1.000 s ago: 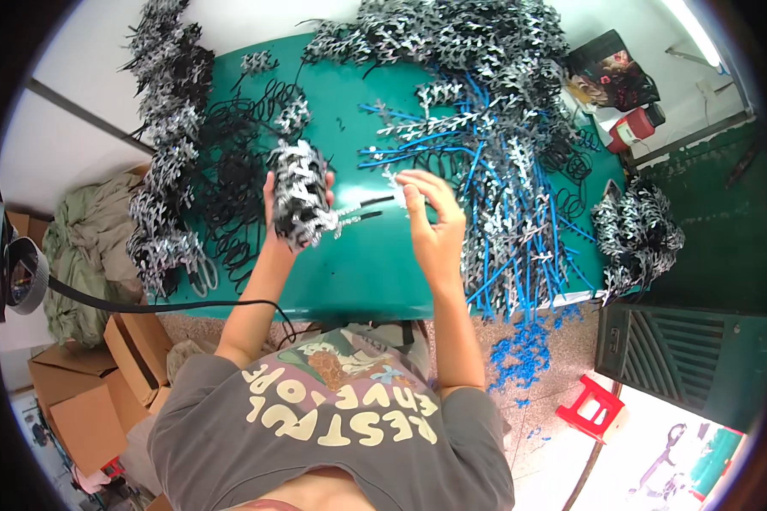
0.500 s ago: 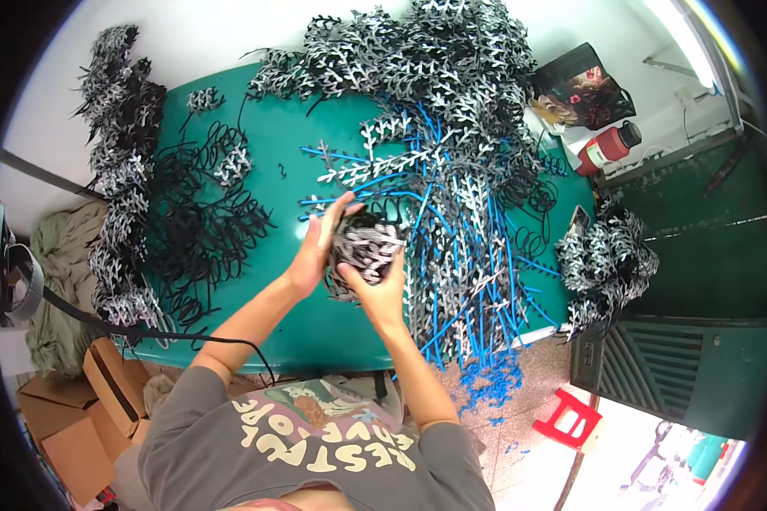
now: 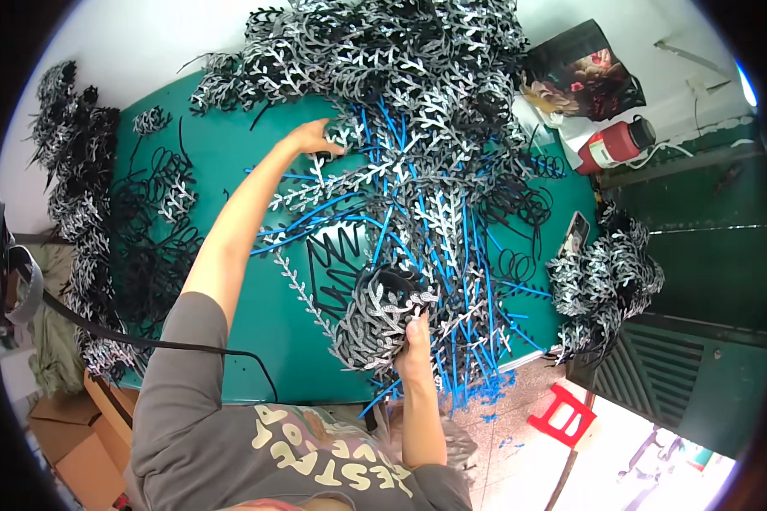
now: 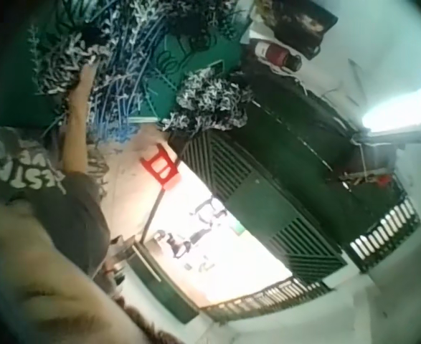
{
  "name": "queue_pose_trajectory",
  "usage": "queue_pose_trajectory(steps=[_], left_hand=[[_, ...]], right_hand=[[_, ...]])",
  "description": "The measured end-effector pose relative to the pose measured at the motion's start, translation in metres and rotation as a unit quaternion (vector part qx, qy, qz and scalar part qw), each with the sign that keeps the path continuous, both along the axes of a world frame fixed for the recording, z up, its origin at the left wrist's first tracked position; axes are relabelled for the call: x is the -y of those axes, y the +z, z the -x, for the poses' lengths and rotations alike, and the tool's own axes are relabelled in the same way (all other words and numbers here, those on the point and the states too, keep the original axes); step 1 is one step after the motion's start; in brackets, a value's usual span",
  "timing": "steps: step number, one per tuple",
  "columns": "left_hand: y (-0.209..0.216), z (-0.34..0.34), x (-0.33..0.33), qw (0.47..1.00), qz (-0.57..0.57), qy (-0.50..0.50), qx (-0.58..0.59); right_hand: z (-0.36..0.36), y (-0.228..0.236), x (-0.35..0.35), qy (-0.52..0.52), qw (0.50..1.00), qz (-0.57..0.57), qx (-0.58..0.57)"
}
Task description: The person repeatedly gathers flexible patterned strips from the table and rolls them together into bundles by hand.
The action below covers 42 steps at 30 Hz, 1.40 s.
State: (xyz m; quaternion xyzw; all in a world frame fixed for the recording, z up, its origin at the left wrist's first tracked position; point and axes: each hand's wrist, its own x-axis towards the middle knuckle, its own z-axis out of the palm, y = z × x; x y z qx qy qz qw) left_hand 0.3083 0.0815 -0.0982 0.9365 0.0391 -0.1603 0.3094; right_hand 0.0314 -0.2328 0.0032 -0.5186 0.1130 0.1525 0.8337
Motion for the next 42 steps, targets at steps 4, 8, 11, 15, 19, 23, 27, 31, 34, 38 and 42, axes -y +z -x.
queue_pose_trajectory(steps=[4,8,11,15,19,23,27,31,34,38,42], left_hand=[[-0.02,0.023,-0.017,0.997,-0.039,-0.013,0.073],[0.04,0.076,-0.02,0.959,0.205,0.141,0.134],[0.104,0.131,-0.011,0.884,0.4,0.158,0.185],[0.145,0.212,-0.018,0.842,0.511,0.076,0.153],[0.167,0.29,-0.007,0.813,0.548,0.094,0.172],[0.171,0.345,-0.011,0.8,0.546,0.113,0.221],[0.187,0.39,-0.017,0.844,0.448,0.114,0.271],[0.183,0.424,-0.019,0.863,0.394,0.138,0.286],[0.198,0.449,-0.021,0.887,0.349,0.119,0.277],[0.197,0.469,-0.022,0.882,0.318,0.134,0.321],[0.194,0.476,-0.033,0.883,0.387,0.122,0.237]], right_hand=[[-0.016,0.01,-0.015,0.048,0.998,-0.038,0.023],[-0.023,0.009,-0.027,0.036,0.993,-0.105,0.036],[-0.038,0.012,-0.044,-0.006,0.997,-0.055,0.057],[-0.05,0.042,-0.073,0.043,0.987,0.029,0.15],[-0.024,0.079,-0.114,0.12,0.966,0.072,0.216],[0.011,0.084,-0.136,0.154,0.965,0.051,0.204],[0.044,0.084,-0.149,0.161,0.958,0.047,0.233],[0.076,0.091,-0.16,0.15,0.964,0.035,0.215],[0.098,0.1,-0.167,0.148,0.957,0.053,0.242],[0.122,0.106,-0.176,0.156,0.948,0.085,0.264],[0.134,0.095,-0.181,0.151,0.944,0.077,0.284]])
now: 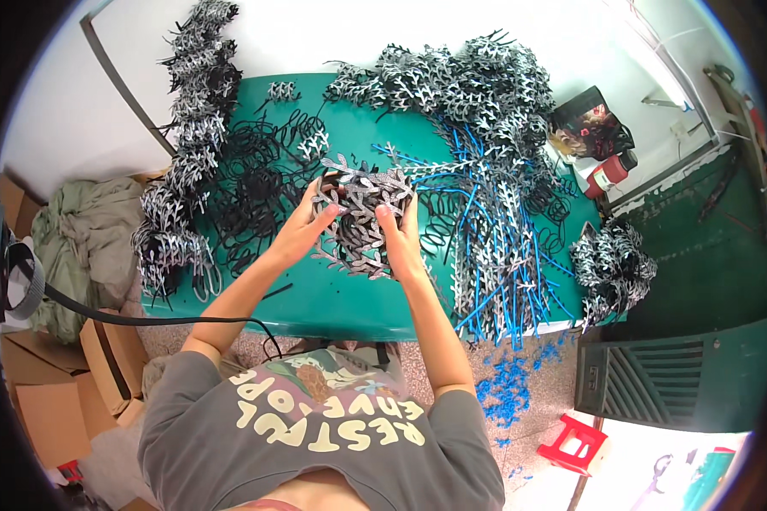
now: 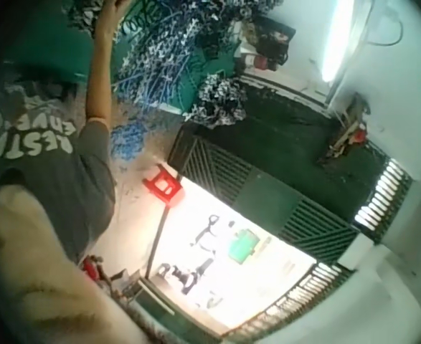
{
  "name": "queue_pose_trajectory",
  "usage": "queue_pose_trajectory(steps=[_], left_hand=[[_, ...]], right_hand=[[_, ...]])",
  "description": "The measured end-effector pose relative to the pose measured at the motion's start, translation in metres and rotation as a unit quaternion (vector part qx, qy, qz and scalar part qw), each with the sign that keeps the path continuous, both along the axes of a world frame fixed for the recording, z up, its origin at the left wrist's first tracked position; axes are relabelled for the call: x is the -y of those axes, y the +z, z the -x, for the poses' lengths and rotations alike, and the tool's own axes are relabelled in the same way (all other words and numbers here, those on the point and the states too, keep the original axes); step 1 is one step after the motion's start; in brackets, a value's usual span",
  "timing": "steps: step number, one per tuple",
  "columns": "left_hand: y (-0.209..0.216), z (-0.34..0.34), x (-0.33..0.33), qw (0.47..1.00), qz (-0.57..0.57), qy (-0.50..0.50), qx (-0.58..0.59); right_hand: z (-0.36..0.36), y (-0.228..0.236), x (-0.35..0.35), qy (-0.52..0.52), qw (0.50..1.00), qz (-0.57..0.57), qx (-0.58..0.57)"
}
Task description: The person repeatedly gathers flexible patterned strips from the table and rolls them together into bundles by hand.
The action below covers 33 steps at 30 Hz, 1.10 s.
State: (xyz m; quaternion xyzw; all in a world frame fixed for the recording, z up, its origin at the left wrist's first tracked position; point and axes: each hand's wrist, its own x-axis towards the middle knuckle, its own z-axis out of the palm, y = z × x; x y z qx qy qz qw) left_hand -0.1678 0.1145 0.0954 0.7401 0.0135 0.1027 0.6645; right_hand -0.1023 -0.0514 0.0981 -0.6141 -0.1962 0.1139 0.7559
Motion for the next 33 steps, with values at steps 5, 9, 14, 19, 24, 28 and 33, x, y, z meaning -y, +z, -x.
queue_pose_trajectory(steps=[5,9,14,19,24,28,33], left_hand=[[-0.013,0.006,-0.01,0.984,0.147,-0.077,-0.06],[0.005,0.014,0.008,0.973,0.224,-0.045,-0.022],[-0.001,0.001,0.016,0.934,0.355,0.045,-0.017],[-0.012,-0.005,0.023,0.965,0.249,0.047,0.071],[-0.013,0.002,0.021,0.993,0.09,-0.073,0.033],[-0.013,-0.002,0.015,0.991,0.086,-0.097,0.038],[-0.009,-0.011,0.019,0.974,0.215,-0.032,0.059]], right_hand=[[0.007,0.005,0.004,0.018,0.999,-0.014,-0.043],[0.013,0.015,-0.001,-0.011,1.0,-0.005,-0.022],[0.008,0.014,0.001,0.025,1.0,0.015,0.0],[0.004,0.014,0.008,0.016,0.999,-0.002,-0.029],[-0.006,0.011,0.017,-0.024,0.999,-0.019,-0.026],[-0.008,0.01,0.019,-0.05,0.999,0.015,-0.014],[-0.011,-0.007,0.017,-0.053,0.998,0.03,0.02]])
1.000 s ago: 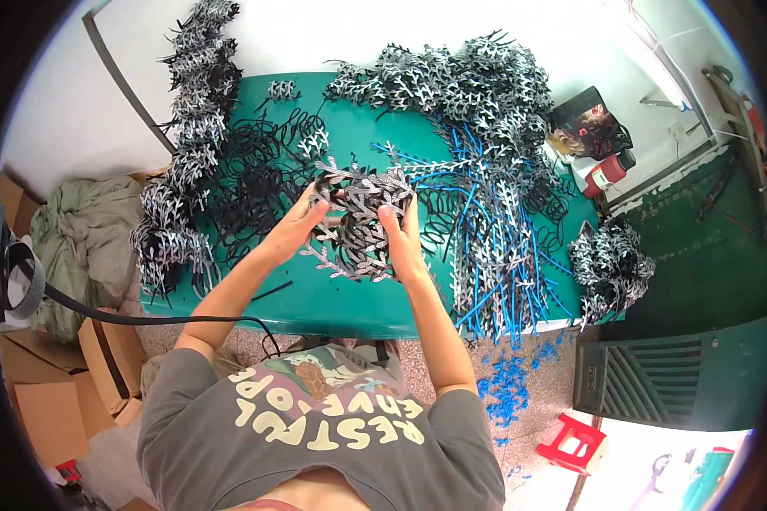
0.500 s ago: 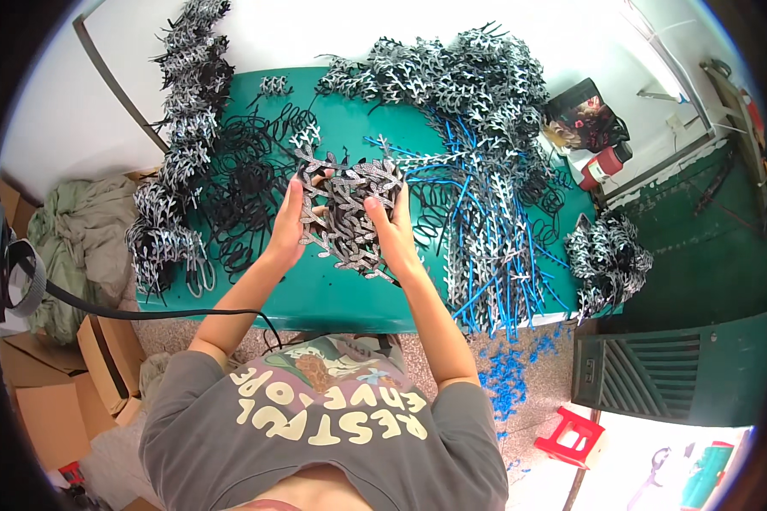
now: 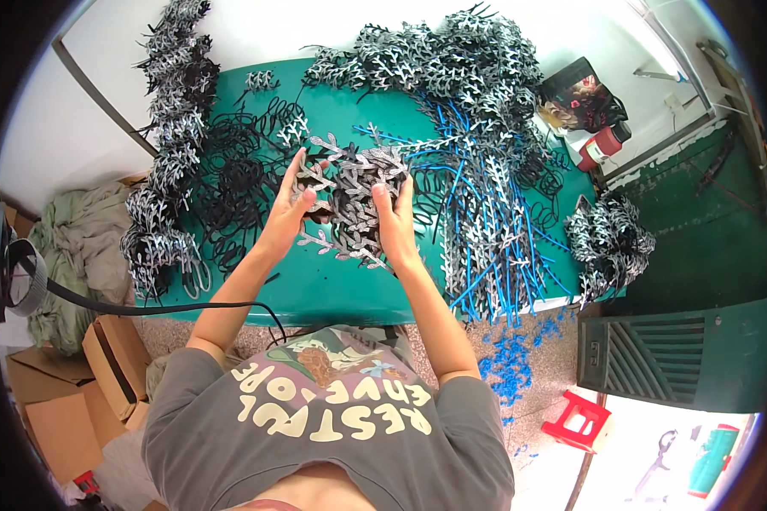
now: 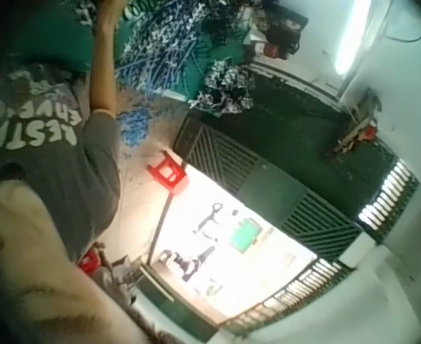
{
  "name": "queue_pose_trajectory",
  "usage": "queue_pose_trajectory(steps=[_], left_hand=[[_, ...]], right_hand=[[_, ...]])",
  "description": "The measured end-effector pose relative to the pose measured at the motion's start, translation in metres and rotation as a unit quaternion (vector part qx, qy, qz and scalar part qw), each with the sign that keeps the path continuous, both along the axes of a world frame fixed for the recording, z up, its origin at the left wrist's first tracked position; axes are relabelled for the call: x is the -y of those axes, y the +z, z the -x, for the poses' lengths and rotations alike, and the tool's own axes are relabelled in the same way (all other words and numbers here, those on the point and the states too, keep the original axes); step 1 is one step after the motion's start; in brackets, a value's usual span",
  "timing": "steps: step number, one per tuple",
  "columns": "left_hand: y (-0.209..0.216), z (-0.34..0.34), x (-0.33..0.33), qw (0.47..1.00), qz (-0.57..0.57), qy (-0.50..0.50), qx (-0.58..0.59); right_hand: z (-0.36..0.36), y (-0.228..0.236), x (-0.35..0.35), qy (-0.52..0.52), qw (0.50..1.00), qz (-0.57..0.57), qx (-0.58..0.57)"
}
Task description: The person repeatedly gathers flexible patterned strips from the table and rolls them together into bundles by hand.
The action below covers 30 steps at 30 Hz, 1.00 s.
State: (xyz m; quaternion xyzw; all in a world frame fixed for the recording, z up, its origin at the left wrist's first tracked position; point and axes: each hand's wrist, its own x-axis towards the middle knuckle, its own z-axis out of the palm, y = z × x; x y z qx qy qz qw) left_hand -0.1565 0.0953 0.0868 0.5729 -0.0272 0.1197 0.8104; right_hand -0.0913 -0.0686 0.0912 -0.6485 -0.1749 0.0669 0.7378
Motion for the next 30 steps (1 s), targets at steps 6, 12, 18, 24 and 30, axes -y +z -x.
queue_pose_trajectory(steps=[6,12,18,24,30], left_hand=[[0.005,0.007,0.009,0.997,-0.063,-0.032,-0.036],[-0.003,0.005,0.009,0.982,-0.188,-0.013,-0.01],[-0.025,0.016,0.027,0.987,-0.158,-0.033,-0.014],[0.002,0.014,0.003,0.982,-0.189,0.009,0.006],[-0.011,0.016,0.015,0.969,-0.247,-0.024,-0.006]], right_hand=[[0.003,0.005,-0.002,-0.025,0.999,0.0,-0.029],[0.0,-0.017,-0.007,-0.047,0.997,-0.036,-0.04],[0.006,-0.001,-0.01,-0.038,0.995,-0.09,-0.035],[0.01,0.009,-0.008,0.021,0.999,-0.037,-0.02],[0.01,0.004,-0.008,0.031,0.998,-0.042,-0.024]])
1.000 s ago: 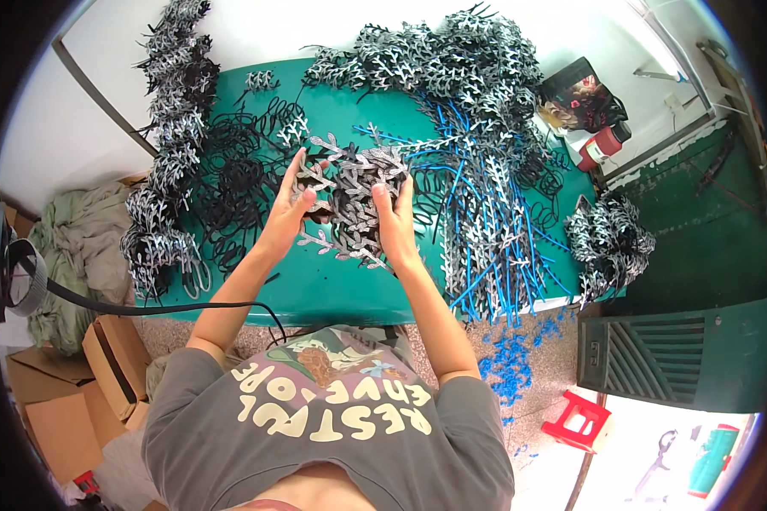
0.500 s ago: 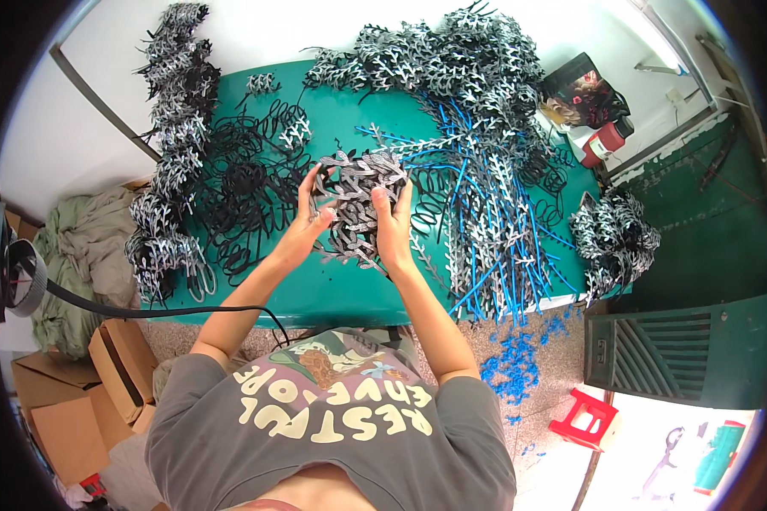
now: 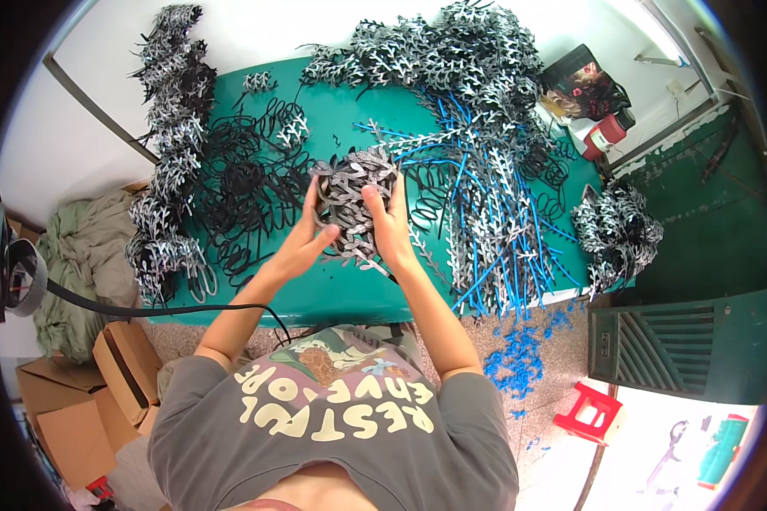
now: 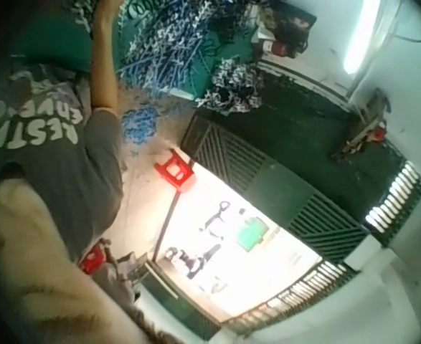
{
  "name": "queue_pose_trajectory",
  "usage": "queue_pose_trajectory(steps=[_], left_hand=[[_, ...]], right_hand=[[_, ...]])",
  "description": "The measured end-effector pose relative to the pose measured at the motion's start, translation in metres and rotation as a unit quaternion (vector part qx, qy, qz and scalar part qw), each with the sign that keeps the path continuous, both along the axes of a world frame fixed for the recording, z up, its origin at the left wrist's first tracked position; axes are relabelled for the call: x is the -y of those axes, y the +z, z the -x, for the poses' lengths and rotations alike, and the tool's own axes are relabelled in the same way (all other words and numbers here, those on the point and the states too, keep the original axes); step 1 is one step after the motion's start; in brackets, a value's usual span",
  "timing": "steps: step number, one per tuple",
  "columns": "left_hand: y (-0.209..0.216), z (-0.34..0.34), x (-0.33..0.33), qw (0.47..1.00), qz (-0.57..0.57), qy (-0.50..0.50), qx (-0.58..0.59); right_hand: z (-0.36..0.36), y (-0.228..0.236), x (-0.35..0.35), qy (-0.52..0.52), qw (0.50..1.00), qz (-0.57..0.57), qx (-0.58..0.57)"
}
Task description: The person repeatedly gathers flexible patterned strips from the table and rolls them together into bundles by hand.
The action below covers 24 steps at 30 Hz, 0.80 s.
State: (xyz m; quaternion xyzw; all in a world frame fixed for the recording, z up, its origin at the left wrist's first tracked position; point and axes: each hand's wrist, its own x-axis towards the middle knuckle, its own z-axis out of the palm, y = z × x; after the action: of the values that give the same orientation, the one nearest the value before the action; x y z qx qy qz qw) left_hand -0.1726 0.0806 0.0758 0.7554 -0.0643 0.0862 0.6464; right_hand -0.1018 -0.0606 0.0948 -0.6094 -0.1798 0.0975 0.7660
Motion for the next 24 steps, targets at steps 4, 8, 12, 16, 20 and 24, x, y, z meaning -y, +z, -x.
queue_pose_trajectory(steps=[4,8,12,16,20,24], left_hand=[[-0.005,-0.001,0.003,0.999,-0.03,-0.001,0.029],[0.007,-0.02,-0.028,0.985,0.131,-0.022,-0.114],[0.01,-0.036,-0.009,0.974,0.22,0.031,-0.048],[-0.007,-0.043,0.005,0.98,0.186,0.009,-0.073],[-0.01,-0.045,0.016,0.958,0.249,-0.018,-0.143],[0.012,-0.057,0.015,0.887,0.384,-0.158,-0.202]], right_hand=[[0.003,0.005,0.003,-0.005,1.0,-0.002,0.005],[0.004,0.002,0.003,-0.002,1.0,0.005,-0.018],[0.01,-0.012,-0.007,0.011,0.999,0.02,-0.029],[0.012,-0.027,-0.003,0.012,0.999,0.018,-0.048],[0.01,-0.036,0.013,0.012,0.994,-0.016,-0.111],[0.002,-0.042,0.033,-0.007,0.983,-0.051,-0.178]])
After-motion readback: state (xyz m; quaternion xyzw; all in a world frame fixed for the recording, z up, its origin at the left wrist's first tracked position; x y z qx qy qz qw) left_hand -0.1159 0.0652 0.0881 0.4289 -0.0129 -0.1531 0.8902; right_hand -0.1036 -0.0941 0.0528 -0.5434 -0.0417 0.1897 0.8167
